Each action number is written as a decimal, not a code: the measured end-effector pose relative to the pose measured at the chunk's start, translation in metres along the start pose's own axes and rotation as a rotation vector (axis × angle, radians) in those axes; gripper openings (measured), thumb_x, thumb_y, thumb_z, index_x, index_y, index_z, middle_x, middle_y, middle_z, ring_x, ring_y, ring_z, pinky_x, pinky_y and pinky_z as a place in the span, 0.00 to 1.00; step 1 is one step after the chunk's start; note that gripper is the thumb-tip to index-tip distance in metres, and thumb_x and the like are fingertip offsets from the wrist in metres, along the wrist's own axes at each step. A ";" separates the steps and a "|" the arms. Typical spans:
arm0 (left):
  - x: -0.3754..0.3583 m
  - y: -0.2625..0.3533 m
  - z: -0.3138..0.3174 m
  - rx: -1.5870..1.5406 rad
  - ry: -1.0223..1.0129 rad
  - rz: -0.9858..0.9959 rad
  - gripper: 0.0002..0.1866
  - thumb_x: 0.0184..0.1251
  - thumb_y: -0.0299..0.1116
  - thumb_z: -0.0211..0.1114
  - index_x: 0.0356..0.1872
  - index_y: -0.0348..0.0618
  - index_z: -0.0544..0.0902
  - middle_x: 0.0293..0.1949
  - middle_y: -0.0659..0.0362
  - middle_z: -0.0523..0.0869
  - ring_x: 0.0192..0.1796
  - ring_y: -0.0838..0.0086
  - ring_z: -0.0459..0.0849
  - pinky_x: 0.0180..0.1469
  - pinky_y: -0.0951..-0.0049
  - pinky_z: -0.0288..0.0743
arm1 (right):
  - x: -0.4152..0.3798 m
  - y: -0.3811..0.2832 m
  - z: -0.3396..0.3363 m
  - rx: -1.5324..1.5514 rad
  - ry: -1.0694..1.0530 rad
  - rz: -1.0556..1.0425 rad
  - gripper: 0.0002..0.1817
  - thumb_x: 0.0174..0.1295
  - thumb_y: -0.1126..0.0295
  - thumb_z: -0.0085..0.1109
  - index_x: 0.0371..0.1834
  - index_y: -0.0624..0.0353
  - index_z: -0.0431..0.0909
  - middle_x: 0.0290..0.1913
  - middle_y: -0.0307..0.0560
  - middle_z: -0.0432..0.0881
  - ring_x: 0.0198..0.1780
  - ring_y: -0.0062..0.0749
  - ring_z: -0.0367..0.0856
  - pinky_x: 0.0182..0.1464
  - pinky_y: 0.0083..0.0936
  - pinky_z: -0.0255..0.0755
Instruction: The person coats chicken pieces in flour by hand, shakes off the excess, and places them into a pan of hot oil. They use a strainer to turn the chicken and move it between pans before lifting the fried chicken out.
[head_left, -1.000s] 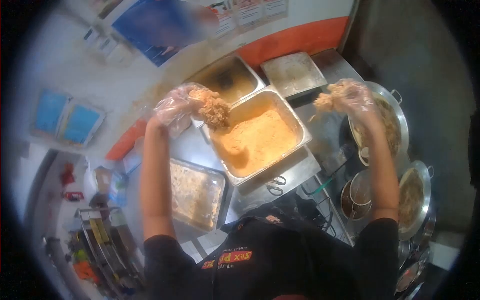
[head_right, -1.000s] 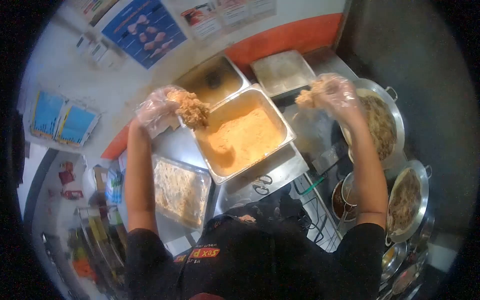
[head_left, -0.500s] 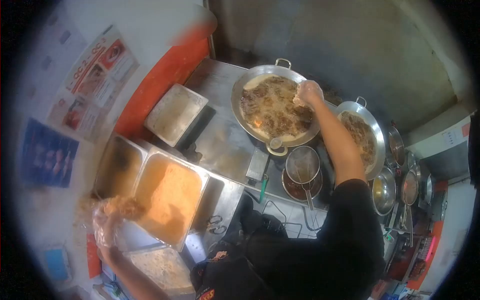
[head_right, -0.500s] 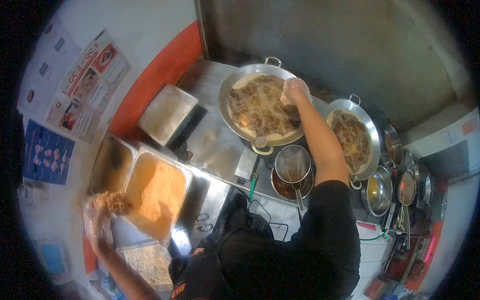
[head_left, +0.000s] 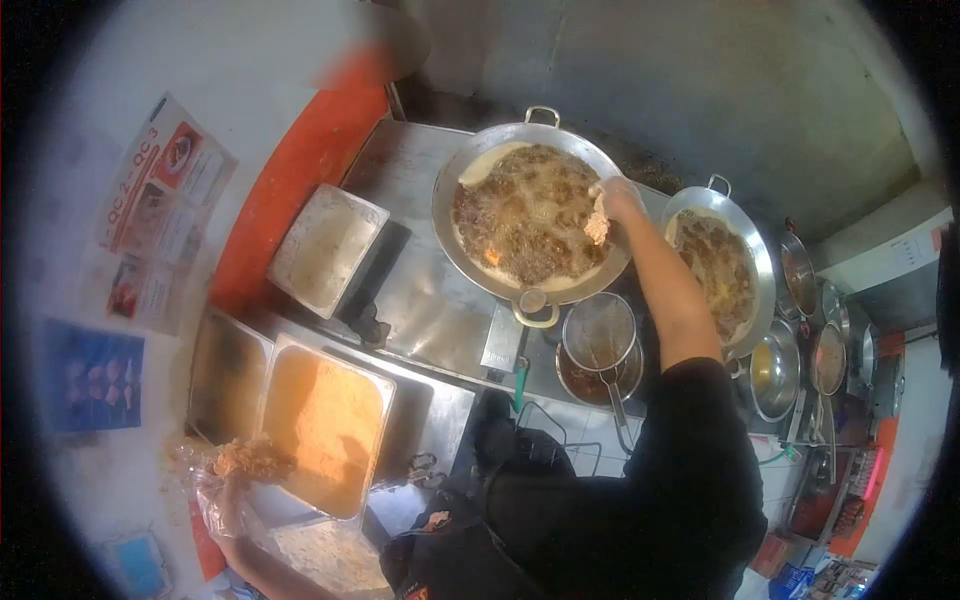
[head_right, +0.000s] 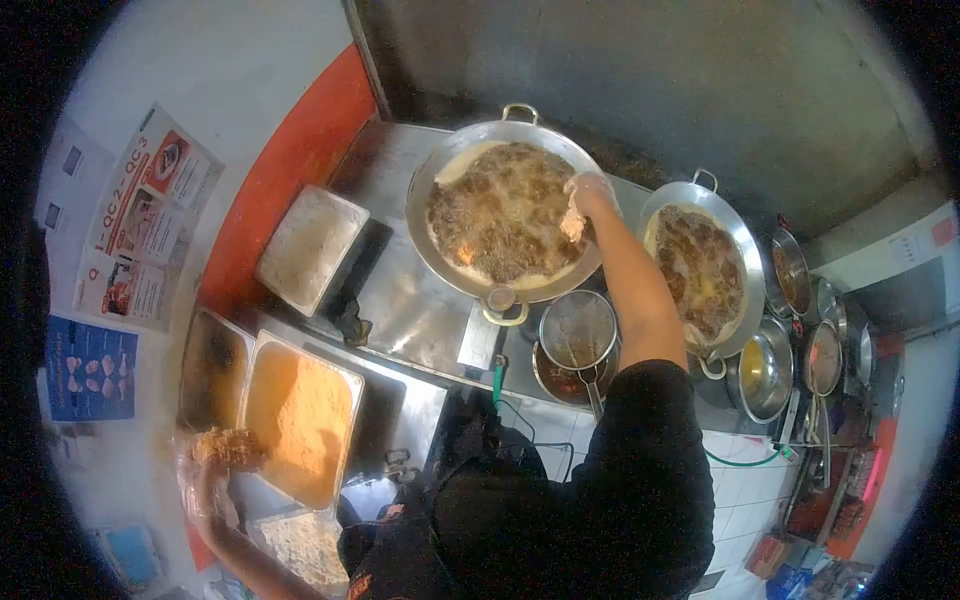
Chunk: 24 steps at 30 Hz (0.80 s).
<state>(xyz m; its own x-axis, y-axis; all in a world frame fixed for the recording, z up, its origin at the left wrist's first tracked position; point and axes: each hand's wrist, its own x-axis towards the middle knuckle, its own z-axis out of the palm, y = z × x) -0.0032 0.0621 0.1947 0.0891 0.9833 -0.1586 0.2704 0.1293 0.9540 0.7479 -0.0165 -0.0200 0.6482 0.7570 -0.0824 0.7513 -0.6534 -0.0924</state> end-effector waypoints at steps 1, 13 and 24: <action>0.000 0.006 0.009 0.001 -0.001 0.004 0.19 0.57 0.27 0.65 0.50 0.36 0.74 0.37 0.62 0.80 0.34 0.82 0.75 0.34 0.81 0.67 | 0.004 0.005 0.007 0.175 0.142 0.094 0.15 0.49 0.76 0.53 0.42 0.55 0.81 0.42 0.53 0.82 0.44 0.47 0.80 0.46 0.35 0.73; 0.033 0.118 0.128 0.680 -0.320 0.326 0.26 0.51 0.50 0.66 0.45 0.38 0.79 0.39 0.53 0.82 0.44 0.63 0.79 0.48 0.66 0.71 | -0.085 -0.001 -0.129 0.855 0.279 -0.081 0.17 0.53 0.65 0.61 0.47 0.55 0.80 0.46 0.43 0.82 0.48 0.31 0.79 0.52 0.26 0.71; 0.160 0.112 0.375 0.651 -0.671 0.898 0.20 0.47 0.25 0.61 0.47 0.39 0.79 0.43 0.47 0.81 0.48 0.58 0.79 0.51 0.63 0.72 | -0.247 -0.030 -0.168 1.012 0.235 0.020 0.20 0.52 0.56 0.67 0.43 0.57 0.81 0.47 0.49 0.79 0.51 0.35 0.77 0.49 0.32 0.72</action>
<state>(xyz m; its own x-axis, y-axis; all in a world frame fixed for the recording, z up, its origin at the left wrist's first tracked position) 0.4006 0.1862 0.1806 0.8903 0.4127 0.1924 0.2623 -0.8101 0.5243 0.5864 -0.1837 0.1702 0.7490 0.6561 0.0924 0.3553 -0.2800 -0.8918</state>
